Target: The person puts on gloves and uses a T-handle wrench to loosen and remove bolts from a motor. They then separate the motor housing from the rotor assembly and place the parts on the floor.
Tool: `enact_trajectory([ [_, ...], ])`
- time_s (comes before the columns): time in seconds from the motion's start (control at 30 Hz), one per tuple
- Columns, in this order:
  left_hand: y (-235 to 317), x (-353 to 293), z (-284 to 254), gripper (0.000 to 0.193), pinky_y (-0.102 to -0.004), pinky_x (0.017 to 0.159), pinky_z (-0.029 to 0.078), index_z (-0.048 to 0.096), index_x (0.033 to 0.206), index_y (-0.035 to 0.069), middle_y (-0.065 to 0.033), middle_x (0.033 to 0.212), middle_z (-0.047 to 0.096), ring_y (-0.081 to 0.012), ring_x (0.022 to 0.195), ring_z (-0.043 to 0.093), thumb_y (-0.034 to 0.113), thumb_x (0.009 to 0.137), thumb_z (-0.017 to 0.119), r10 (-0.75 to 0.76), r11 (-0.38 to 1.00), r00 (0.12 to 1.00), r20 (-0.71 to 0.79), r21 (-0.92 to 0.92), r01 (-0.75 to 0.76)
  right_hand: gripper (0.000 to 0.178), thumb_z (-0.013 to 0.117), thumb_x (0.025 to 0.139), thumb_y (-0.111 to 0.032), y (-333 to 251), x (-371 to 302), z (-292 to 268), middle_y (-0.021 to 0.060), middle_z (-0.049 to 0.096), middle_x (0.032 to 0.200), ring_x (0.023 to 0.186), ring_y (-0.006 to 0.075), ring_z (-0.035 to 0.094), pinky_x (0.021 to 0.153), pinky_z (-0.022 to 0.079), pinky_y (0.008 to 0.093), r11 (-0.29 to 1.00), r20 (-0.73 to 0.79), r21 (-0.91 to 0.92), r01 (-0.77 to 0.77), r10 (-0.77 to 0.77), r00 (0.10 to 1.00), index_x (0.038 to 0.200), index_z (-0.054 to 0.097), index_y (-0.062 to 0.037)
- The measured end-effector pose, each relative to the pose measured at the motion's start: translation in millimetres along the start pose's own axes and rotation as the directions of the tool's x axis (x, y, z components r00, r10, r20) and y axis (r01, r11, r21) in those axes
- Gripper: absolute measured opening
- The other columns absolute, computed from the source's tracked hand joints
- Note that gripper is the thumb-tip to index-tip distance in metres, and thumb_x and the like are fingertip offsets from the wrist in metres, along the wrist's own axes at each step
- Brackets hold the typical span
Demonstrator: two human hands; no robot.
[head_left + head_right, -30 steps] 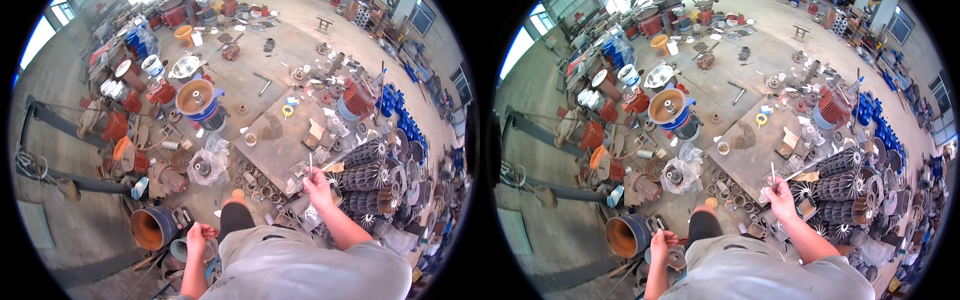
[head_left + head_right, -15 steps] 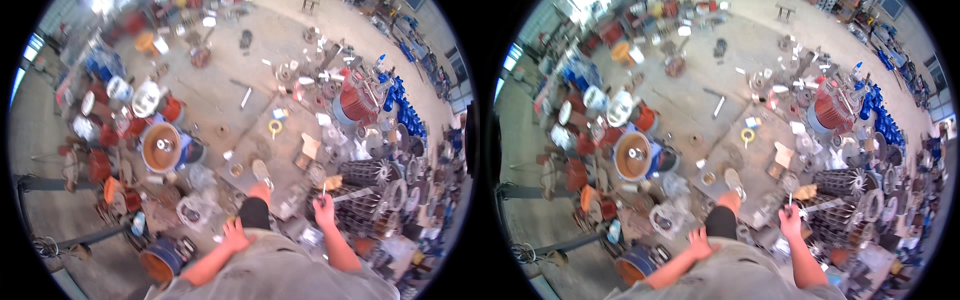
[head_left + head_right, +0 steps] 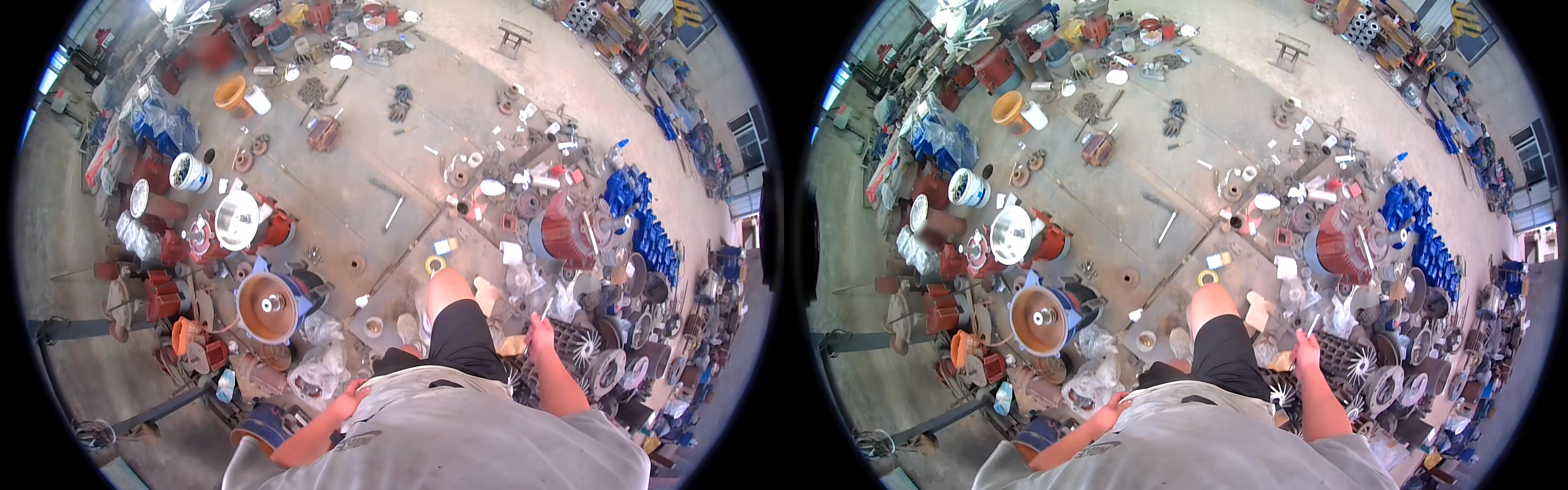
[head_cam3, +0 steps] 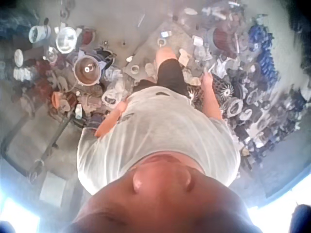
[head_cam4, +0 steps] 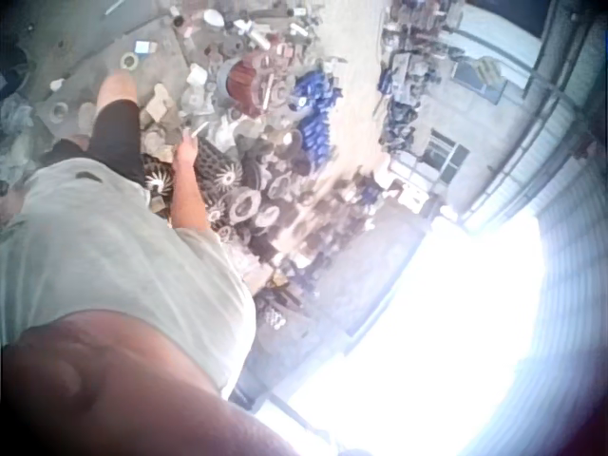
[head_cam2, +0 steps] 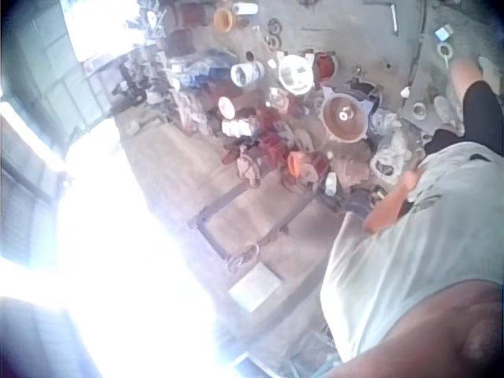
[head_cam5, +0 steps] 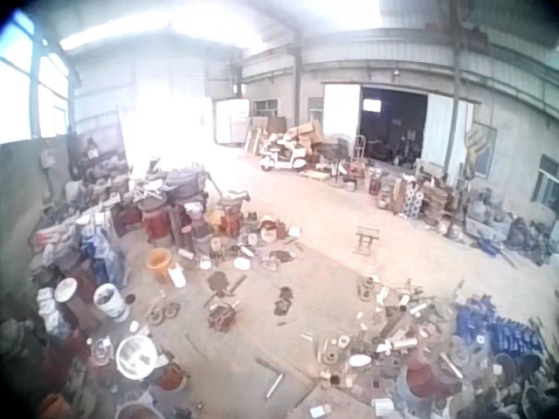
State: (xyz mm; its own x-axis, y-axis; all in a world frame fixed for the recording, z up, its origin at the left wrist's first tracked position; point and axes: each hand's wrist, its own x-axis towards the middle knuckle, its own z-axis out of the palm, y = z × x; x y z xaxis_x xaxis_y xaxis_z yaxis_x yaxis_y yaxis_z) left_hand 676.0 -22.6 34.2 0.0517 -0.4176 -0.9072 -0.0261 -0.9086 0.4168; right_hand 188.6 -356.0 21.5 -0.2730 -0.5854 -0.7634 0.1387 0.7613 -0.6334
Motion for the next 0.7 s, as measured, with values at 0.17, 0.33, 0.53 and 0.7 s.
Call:
enact_trajectory([
  [0.17,98.8,106.8,-41.4,0.059,-0.0375,0.101,0.053,0.056,0.152,0.008,-0.0106,0.135,0.070,-0.0194,0.117,0.065,0.037,0.102,0.072,-0.125,0.956,0.987,0.104,-0.255,0.148,0.031,0.073,0.100,-0.040,18.7,100.7,31.5,0.0001,0.056,0.071,0.056,0.0157,0.051,0.050,0.040,0.0363,0.827,-0.039,-0.553,-0.102,0.096,0.995,0.091,0.067,-0.0110],
  [0.33,227.4,238.5,-109.7,0.064,-0.0434,0.107,0.052,0.062,0.146,0.006,-0.0202,0.138,0.070,-0.0325,0.124,0.068,0.042,0.095,0.074,-0.085,0.981,0.996,0.039,0.180,0.077,0.037,0.077,0.092,-0.031,-3.0,251.0,112.0,0.0143,0.078,0.097,0.093,0.0287,0.074,0.082,0.057,0.0440,0.617,-0.080,-0.787,-0.027,-0.059,0.995,0.117,0.076,-0.0037],
  [0.53,372.9,359.9,-132.5,0.099,-0.0456,0.120,0.040,0.029,0.166,0.005,-0.0312,0.154,0.054,-0.0448,0.144,0.053,0.066,0.096,0.064,-0.207,0.945,0.948,-0.243,0.199,0.258,0.078,0.044,0.098,-0.074,-221.0,460.8,348.5,0.0265,0.074,0.115,0.117,0.0426,0.069,0.100,0.052,0.0516,-0.061,0.367,-0.926,0.372,0.077,0.927,0.115,0.078,-0.0054],
  [0.7,628.8,313.1,-168.4,0.093,-0.0441,0.118,0.041,0.023,0.168,0.006,-0.0293,0.151,0.058,-0.0398,0.141,0.056,0.058,0.100,0.059,-0.150,0.989,0.982,-0.112,-0.014,0.149,0.067,0.055,0.105,-0.062,-442.3,456.0,554.8,0.0166,0.077,0.089,0.087,0.0281,0.076,0.079,0.057,0.0426,0.419,0.388,-0.819,0.392,-0.099,0.916,0.090,0.078,-0.0009],
])
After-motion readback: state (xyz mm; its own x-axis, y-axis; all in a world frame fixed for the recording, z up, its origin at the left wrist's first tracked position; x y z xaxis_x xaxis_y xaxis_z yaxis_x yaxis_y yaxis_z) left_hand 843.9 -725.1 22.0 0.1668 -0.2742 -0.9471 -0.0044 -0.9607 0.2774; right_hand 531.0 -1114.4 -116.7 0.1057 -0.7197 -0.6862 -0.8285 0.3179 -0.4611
